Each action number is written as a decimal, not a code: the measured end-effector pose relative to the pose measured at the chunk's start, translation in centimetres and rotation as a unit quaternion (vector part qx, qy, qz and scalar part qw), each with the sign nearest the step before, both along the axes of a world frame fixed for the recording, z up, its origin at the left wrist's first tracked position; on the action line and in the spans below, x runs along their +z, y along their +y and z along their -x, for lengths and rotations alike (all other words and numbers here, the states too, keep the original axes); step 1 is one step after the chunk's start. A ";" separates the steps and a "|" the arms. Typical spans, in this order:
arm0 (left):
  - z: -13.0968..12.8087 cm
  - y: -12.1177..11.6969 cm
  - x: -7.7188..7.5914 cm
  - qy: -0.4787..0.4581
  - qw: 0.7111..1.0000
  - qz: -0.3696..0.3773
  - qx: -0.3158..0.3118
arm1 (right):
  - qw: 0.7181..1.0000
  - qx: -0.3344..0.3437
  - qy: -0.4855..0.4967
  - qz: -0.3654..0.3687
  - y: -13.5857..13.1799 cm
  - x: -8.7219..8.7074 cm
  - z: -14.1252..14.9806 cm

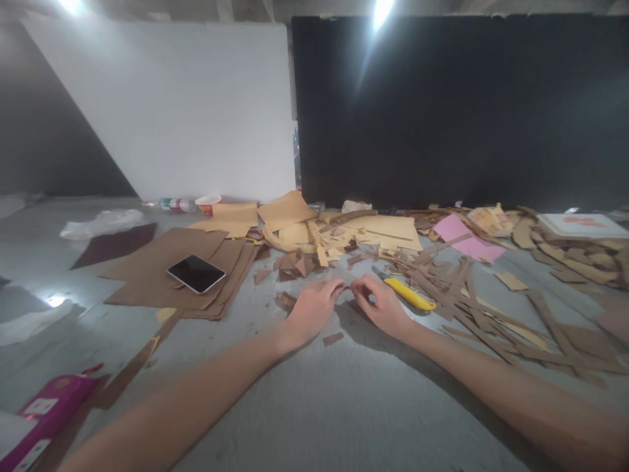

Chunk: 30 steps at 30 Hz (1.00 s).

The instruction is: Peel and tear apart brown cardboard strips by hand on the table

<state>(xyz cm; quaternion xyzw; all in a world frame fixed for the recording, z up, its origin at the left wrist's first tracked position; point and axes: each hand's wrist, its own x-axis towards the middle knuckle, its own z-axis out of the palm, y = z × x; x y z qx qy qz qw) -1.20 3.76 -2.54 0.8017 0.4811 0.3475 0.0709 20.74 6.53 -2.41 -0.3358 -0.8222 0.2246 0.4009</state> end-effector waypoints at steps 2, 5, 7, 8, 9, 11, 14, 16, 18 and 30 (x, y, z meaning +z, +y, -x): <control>0.0 0.0 0.0 -0.007 1.000 -0.004 0.000 | 1.000 -0.002 -0.005 0.003 0.0 -0.1 0.0; -0.1 0.0 0.0 -0.007 1.000 -0.005 -0.002 | 1.000 -0.010 -0.009 0.008 0.1 -0.2 0.0; -0.1 0.0 0.1 -0.005 1.000 -0.005 -0.002 | 1.000 -0.013 -0.009 0.007 0.1 -0.3 0.0; -0.1 -0.1 0.1 -0.004 1.000 -0.005 -0.001 | 1.000 -0.013 -0.009 0.005 0.1 -0.3 0.0; -0.1 -0.1 0.1 -0.004 1.000 -0.006 -0.001 | 1.000 -0.014 -0.009 0.004 0.1 -0.3 0.0; 0.0 -0.1 0.2 -0.004 1.000 -0.006 0.000 | 1.000 -0.017 -0.011 0.000 0.1 -0.3 0.0; 0.0 -0.1 0.1 -0.003 1.000 -0.008 0.002 | 1.000 -0.022 -0.015 -0.003 0.2 -0.4 0.0; 0.0 -0.1 0.1 0.002 1.000 -0.012 0.003 | 1.000 -0.020 -0.015 -0.002 0.2 -0.4 0.0; 0.0 0.0 0.0 0.002 1.000 -0.015 0.005 | 1.000 -0.013 -0.012 -0.004 0.2 -0.4 0.0; 0.2 -0.3 0.0 -0.015 0.996 -0.064 -0.064 | 0.997 0.065 0.030 0.034 0.6 0.3 -0.1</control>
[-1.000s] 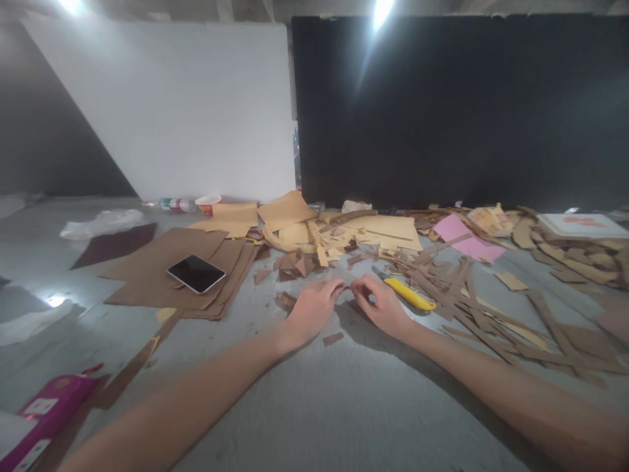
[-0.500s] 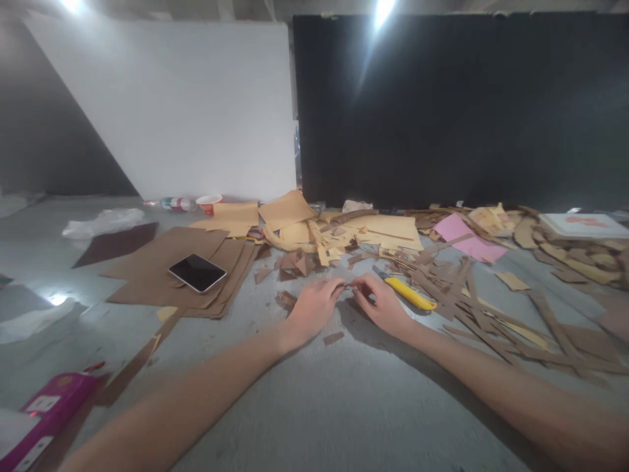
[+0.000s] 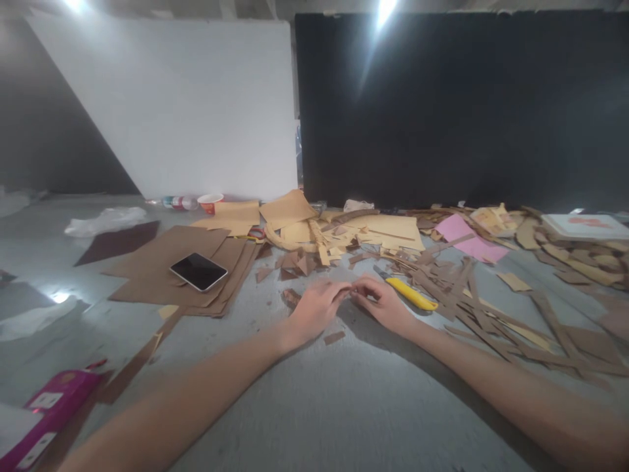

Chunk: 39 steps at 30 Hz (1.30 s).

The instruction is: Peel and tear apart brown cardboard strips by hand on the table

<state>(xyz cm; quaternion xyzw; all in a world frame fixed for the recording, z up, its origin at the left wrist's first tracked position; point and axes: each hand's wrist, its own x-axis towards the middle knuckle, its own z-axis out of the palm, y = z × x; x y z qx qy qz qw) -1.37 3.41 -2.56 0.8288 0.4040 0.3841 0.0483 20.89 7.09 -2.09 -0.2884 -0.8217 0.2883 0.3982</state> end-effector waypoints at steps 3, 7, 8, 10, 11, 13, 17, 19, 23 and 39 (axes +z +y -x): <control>0.0 0.0 -0.1 -0.007 1.000 -0.007 -0.012 | 0.999 0.009 0.010 0.029 0.3 0.0 -0.2; 0.0 0.0 0.0 -0.018 1.000 -0.017 -0.016 | 0.998 -0.024 0.023 0.058 0.6 -0.4 -0.4; 0.0 0.0 0.0 -0.018 1.000 -0.018 -0.015 | 0.997 -0.033 0.026 0.066 0.6 -0.5 -0.4; -0.1 -0.1 0.1 -0.016 1.000 -0.017 -0.016 | 0.996 -0.042 0.027 0.074 0.6 -0.7 -0.4; -0.1 -0.1 0.1 -0.014 1.000 -0.016 -0.016 | 0.996 -0.045 0.025 0.071 0.7 -0.7 -0.4; -0.1 -0.1 0.2 -0.012 1.000 -0.015 -0.016 | 0.997 -0.046 0.025 0.054 0.7 -0.8 -0.4; 0.0 -0.1 0.0 -0.012 1.000 -0.018 -0.017 | 0.999 -0.040 0.030 0.010 0.6 -0.7 -0.4; 0.0 0.0 -0.2 -0.011 1.000 -0.017 -0.019 | 0.999 -0.036 0.030 -0.006 0.5 -0.6 -0.3; 0.1 0.1 -0.3 -0.013 1.000 -0.017 -0.017 | 1.000 -0.001 0.025 -0.013 0.1 -0.3 -0.3; 0.0 -0.2 0.0 -0.002 1.000 0.007 -0.016 | 0.998 -0.036 0.019 -0.040 -0.5 0.1 -0.1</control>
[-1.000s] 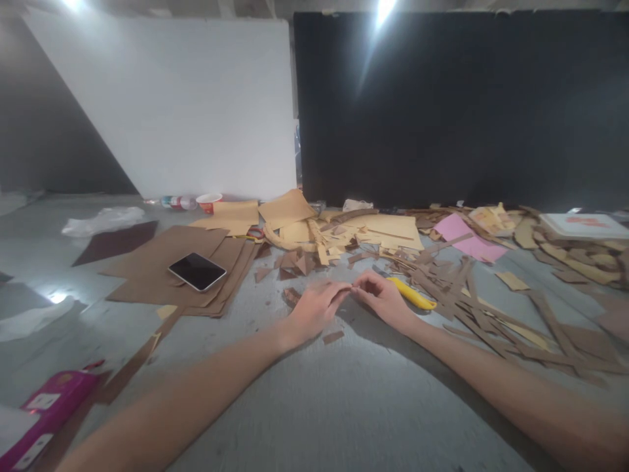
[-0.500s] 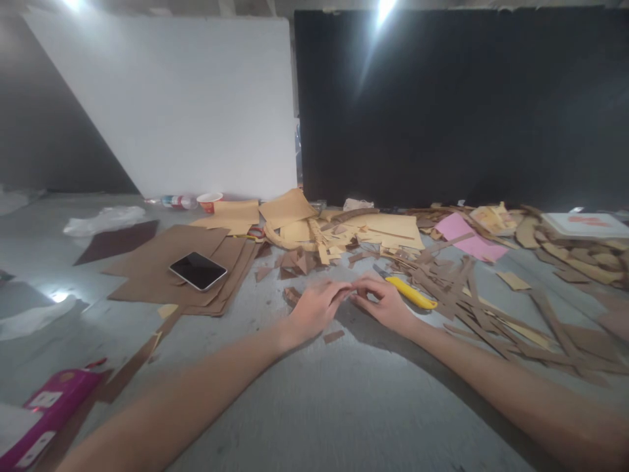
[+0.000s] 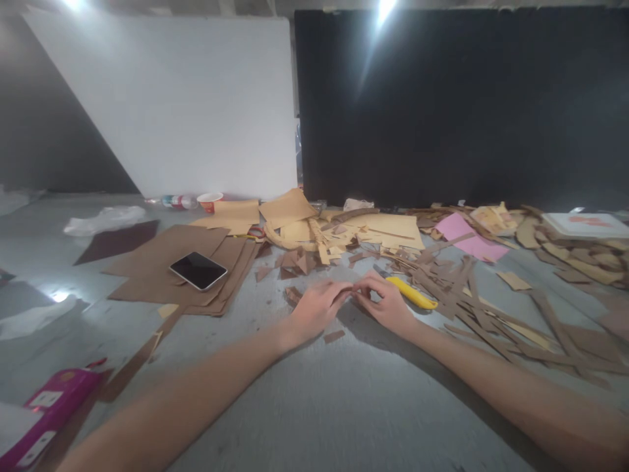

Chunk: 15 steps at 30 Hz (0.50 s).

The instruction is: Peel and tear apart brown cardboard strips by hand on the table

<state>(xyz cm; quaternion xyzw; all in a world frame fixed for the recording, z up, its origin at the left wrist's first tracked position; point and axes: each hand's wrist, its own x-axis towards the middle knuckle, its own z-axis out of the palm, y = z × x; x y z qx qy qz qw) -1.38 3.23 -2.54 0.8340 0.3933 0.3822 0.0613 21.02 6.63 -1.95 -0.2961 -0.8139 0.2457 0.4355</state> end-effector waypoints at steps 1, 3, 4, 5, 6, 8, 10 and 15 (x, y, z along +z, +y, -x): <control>0.0 0.0 0.0 0.003 1.000 0.001 -0.001 | 1.000 0.003 0.000 -0.004 0.0 0.0 0.0; 0.0 0.0 0.0 0.008 1.000 -0.001 -0.001 | 1.000 0.010 -0.002 -0.009 -0.1 -0.1 0.0; 0.0 0.1 0.0 0.012 1.000 -0.005 -0.001 | 1.000 0.013 -0.005 -0.010 -0.1 -0.1 0.1; 0.0 0.1 -0.1 0.015 1.000 -0.010 -0.001 | 1.000 0.016 -0.009 -0.010 -0.1 -0.1 0.1; 0.1 0.2 -0.2 0.017 1.000 -0.016 -0.001 | 1.000 0.020 -0.014 -0.009 -0.1 -0.1 0.1; 0.1 0.3 -0.4 0.023 0.999 -0.022 -0.002 | 0.999 0.025 -0.023 -0.004 -0.2 0.0 0.1; 0.0 0.3 -0.5 0.030 0.999 -0.020 0.000 | 0.999 0.026 -0.028 0.001 -0.2 0.0 0.1; -0.1 0.4 -0.3 0.054 0.998 -0.013 0.039 | 0.999 0.016 -0.031 0.011 0.0 0.0 0.2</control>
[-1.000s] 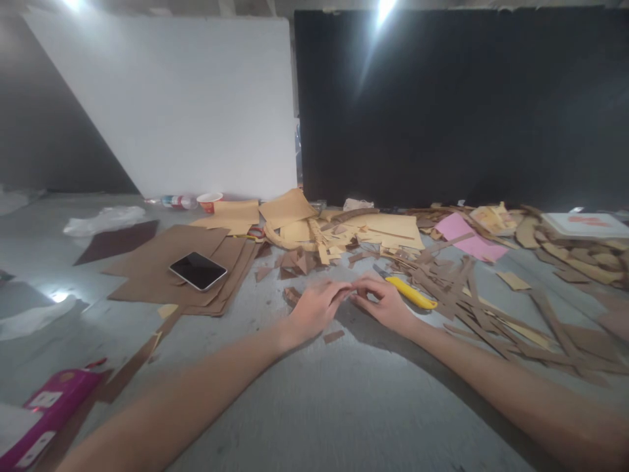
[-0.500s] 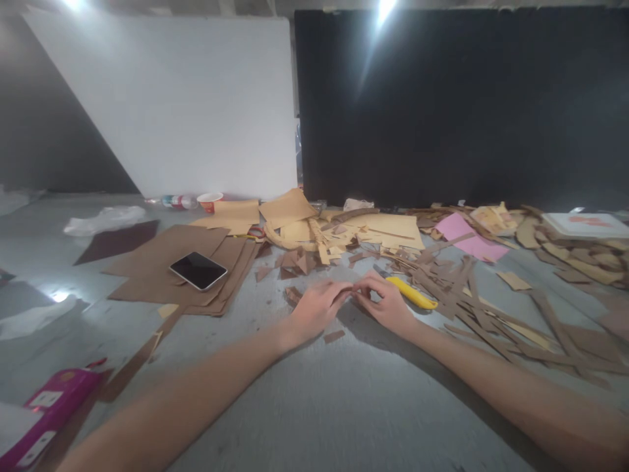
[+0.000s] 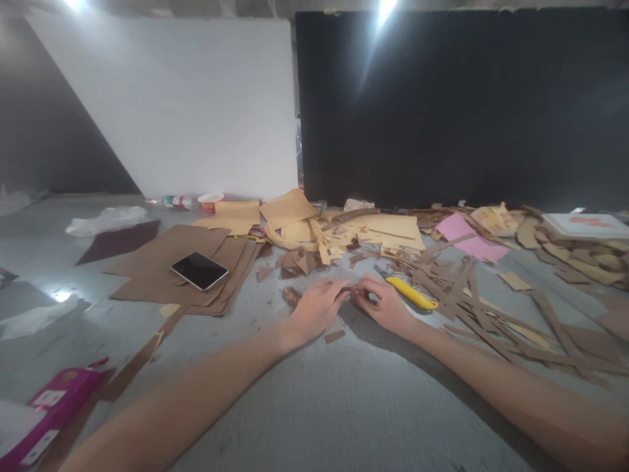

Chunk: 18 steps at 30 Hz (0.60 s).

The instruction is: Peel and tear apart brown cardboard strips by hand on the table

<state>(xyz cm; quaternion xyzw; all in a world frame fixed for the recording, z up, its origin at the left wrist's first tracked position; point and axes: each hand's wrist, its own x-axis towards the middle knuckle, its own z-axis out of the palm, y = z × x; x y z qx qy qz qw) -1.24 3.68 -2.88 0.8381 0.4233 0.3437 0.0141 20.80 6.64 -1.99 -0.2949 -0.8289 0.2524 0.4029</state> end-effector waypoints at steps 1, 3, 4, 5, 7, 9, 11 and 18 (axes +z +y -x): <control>0.0 0.1 0.0 0.009 1.000 0.000 0.016 | 1.000 -0.009 0.003 0.001 0.1 -0.1 0.0; -0.1 0.3 -0.1 0.025 0.998 0.006 0.051 | 0.999 -0.031 0.010 0.003 0.2 -0.3 0.0; -0.1 0.3 -0.1 0.029 0.997 0.010 0.069 | 0.999 -0.039 0.013 0.005 0.3 -0.4 0.0; -0.1 0.4 -0.1 0.029 0.996 0.013 0.087 | 0.999 -0.046 0.014 0.009 0.3 -0.4 0.0; -0.1 0.3 0.0 0.022 0.993 0.008 0.120 | 0.999 -0.048 0.014 0.014 0.4 -0.4 0.0; 0.1 0.3 0.3 0.029 0.989 -0.006 0.142 | 0.999 -0.043 0.012 0.018 0.3 -0.3 0.0; 0.5 0.5 0.8 0.072 0.984 -0.024 0.161 | 0.999 -0.037 0.009 0.019 0.1 -0.2 0.0; 2.8 2.3 0.7 0.166 0.936 0.008 0.311 | 0.999 -0.036 0.001 0.017 -0.2 0.2 0.1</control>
